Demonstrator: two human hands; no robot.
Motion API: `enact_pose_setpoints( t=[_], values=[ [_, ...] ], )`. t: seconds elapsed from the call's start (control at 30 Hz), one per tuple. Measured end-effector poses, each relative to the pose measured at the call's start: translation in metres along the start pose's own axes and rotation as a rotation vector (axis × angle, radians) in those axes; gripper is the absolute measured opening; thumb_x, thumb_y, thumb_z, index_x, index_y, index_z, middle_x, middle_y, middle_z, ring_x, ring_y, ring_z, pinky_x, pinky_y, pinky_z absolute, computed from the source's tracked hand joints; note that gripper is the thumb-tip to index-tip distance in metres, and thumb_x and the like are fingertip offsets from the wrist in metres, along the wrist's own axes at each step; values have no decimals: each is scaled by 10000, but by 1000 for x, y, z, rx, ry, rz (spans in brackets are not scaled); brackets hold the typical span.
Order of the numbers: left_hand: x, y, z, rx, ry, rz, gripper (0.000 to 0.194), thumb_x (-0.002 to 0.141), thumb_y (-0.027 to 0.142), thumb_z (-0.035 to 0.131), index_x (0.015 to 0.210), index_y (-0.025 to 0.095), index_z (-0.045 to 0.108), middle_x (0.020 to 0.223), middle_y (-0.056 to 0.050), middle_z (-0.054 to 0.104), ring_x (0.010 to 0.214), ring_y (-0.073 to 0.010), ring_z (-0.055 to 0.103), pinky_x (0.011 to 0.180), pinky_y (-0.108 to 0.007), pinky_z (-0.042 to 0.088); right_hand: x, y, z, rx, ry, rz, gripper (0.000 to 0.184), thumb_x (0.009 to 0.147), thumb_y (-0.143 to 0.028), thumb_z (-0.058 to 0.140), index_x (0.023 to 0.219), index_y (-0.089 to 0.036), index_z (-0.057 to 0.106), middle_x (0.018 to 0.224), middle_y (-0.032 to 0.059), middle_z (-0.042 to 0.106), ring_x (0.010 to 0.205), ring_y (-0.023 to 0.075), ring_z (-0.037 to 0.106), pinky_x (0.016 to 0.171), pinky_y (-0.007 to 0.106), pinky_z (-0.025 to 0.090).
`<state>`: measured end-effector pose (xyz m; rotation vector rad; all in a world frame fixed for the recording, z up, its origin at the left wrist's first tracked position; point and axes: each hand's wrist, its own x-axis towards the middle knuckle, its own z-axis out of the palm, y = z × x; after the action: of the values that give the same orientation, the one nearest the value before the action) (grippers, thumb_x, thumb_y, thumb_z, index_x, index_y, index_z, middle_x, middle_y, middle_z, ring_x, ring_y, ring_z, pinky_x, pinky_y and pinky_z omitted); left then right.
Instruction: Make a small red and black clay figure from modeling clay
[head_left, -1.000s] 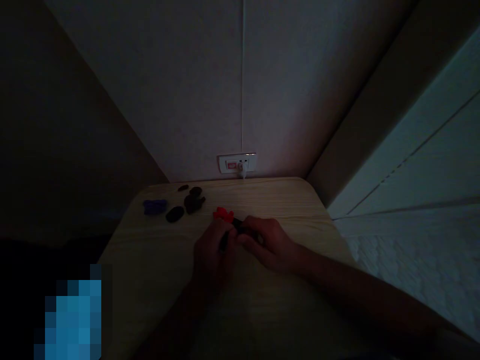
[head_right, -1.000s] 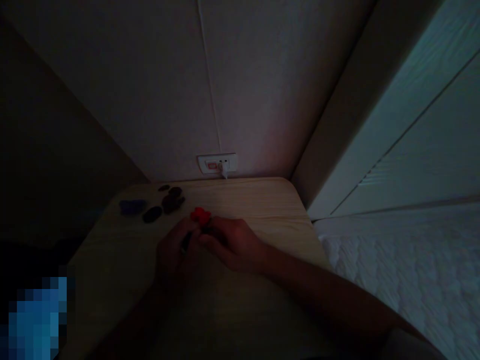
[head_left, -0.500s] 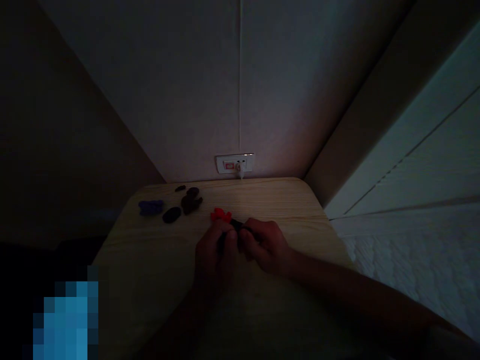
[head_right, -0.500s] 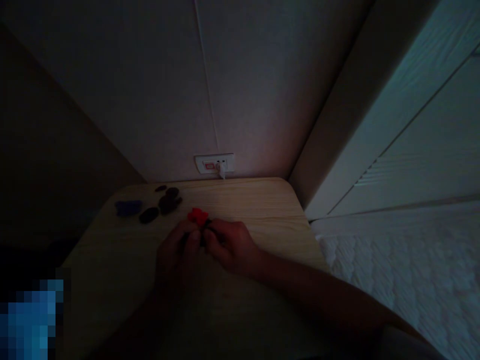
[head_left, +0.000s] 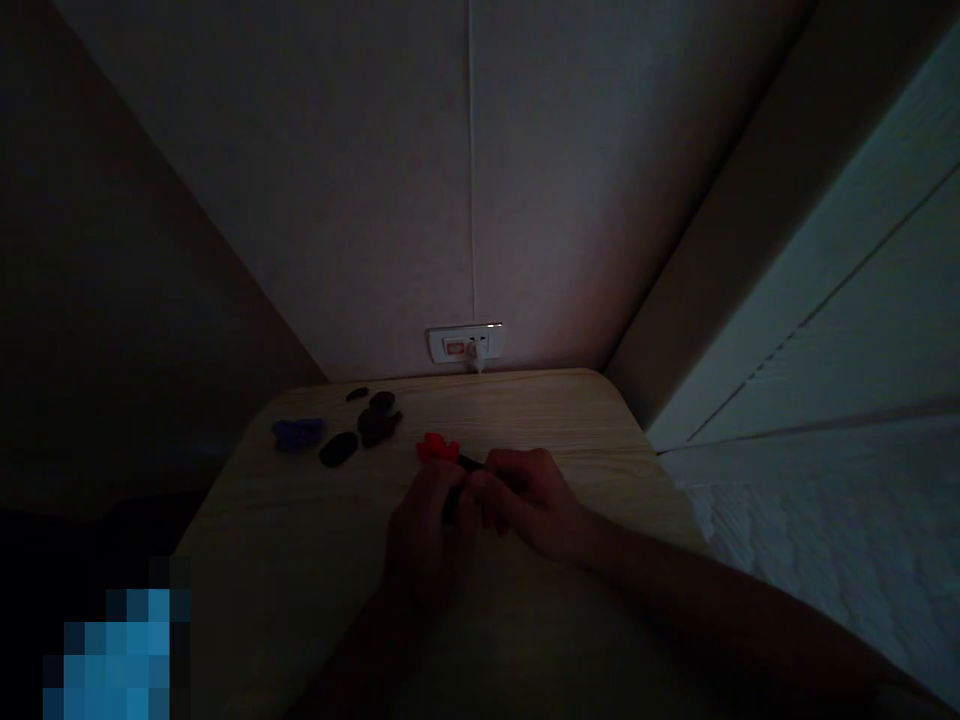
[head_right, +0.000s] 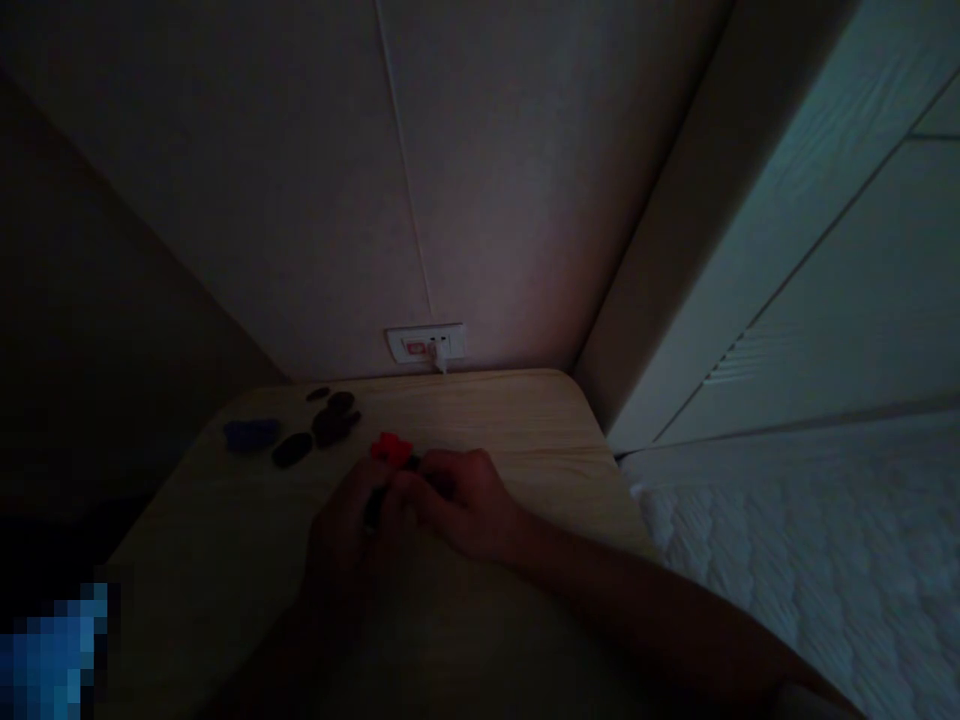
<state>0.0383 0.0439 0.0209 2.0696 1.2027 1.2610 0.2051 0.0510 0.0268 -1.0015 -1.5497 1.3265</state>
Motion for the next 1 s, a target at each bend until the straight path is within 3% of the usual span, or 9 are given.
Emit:
enact_pose_setpoints(
  t=[0.1, 0.17, 0.37, 0.7, 1.0],
  values=[
    [0, -3, 0, 72, 12, 89, 111, 951, 161, 516, 867, 226, 551, 773, 16, 596, 665, -137, 576, 643, -244, 465, 0, -1, 1, 16, -25, -1, 459, 1014, -544, 499, 751, -175, 571, 561, -26, 570, 444, 88, 515, 421, 181, 395],
    [0, -3, 1, 67, 23, 74, 109, 956, 172, 515, 866, 224, 548, 770, 19, 587, 669, -135, 572, 645, -240, 460, 0, -1, 1, -11, -19, -55, 424, 1032, -490, 478, 764, -174, 569, 558, -31, 559, 442, 82, 508, 423, 173, 391],
    [1, 1, 4, -130, 21, -77, 194, 967, 259, 513, 786, 207, 561, 707, 23, 560, 641, -130, 537, 618, -239, 437, -4, 2, 4, -49, 27, -97, 370, 1011, -396, 509, 728, -170, 581, 536, -26, 556, 417, 77, 491, 405, 166, 377],
    [2, 2, 17, -707, 42, -492, 323, 913, 452, 609, 724, 196, 556, 571, 51, 486, 490, -98, 429, 452, -203, 343, -3, 6, 9, 53, 67, -48, 443, 999, -517, 513, 708, -186, 553, 523, -14, 578, 389, 87, 498, 385, 181, 385],
    [0, -4, 20, -764, 5, -507, 308, 930, 460, 583, 766, 203, 545, 592, 51, 480, 510, -109, 420, 474, -224, 349, -2, 8, 7, 106, 50, -32, 505, 1007, -595, 486, 732, -182, 581, 522, -4, 593, 441, 118, 544, 441, 222, 418]
  ],
)
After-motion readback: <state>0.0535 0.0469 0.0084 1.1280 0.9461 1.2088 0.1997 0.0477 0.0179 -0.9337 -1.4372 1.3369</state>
